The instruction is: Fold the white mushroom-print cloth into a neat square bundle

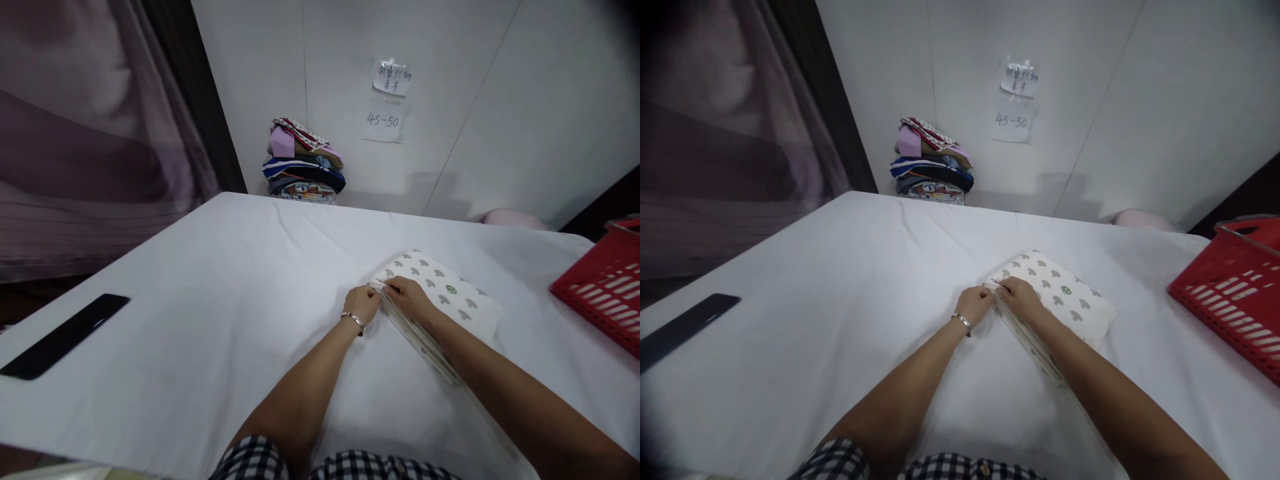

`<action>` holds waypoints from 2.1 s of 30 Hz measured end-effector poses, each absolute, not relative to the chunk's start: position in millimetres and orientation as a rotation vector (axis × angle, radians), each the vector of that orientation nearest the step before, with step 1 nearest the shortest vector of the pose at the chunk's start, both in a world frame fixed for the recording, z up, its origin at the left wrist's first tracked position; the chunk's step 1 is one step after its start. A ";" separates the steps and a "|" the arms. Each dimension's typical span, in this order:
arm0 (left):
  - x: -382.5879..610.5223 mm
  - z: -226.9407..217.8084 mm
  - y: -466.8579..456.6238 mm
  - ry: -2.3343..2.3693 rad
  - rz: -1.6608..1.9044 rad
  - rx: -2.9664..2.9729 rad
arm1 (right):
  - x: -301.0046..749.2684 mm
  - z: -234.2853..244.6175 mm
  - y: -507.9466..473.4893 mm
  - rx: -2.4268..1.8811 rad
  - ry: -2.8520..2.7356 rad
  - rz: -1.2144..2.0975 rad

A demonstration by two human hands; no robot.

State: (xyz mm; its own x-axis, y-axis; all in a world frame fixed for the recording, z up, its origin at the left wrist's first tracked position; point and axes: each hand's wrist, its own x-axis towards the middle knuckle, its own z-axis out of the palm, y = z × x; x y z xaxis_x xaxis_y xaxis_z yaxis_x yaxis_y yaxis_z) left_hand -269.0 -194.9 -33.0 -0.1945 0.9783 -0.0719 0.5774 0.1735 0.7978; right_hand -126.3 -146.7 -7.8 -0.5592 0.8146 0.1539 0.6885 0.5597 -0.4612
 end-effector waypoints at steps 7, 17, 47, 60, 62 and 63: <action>-260.9 -38.1 -190.6 1.624 0.866 1.070 | -124.9 -5.7 -146.9 -1.165 -2.469 0.580; -254.1 -37.0 -192.7 1.448 0.970 0.784 | -115.6 6.3 -151.7 -1.065 -2.458 0.863; -249.5 -25.5 -195.3 1.255 1.037 0.609 | -107.1 -4.2 -156.8 -0.967 -2.276 0.944; -252.8 -30.7 -191.8 1.217 1.025 0.570 | -104.2 -10.3 -155.1 -1.017 -2.231 0.958; -253.5 -31.0 -191.8 1.193 1.022 0.558 | -104.2 -9.8 -156.0 -1.015 -2.246 0.954; -253.6 -31.0 -191.9 1.193 1.023 0.561 | -104.3 -9.2 -156.6 -1.017 -2.260 0.949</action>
State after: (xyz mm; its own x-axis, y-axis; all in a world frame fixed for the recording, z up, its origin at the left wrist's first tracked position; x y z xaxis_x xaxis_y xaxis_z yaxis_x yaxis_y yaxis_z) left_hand -253.6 -191.9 -31.0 0.0263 0.8737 -0.4857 -0.3463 0.4637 0.8155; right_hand -104.3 -156.6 -9.2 -0.6066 0.7823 0.1414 0.4470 0.4827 -0.7531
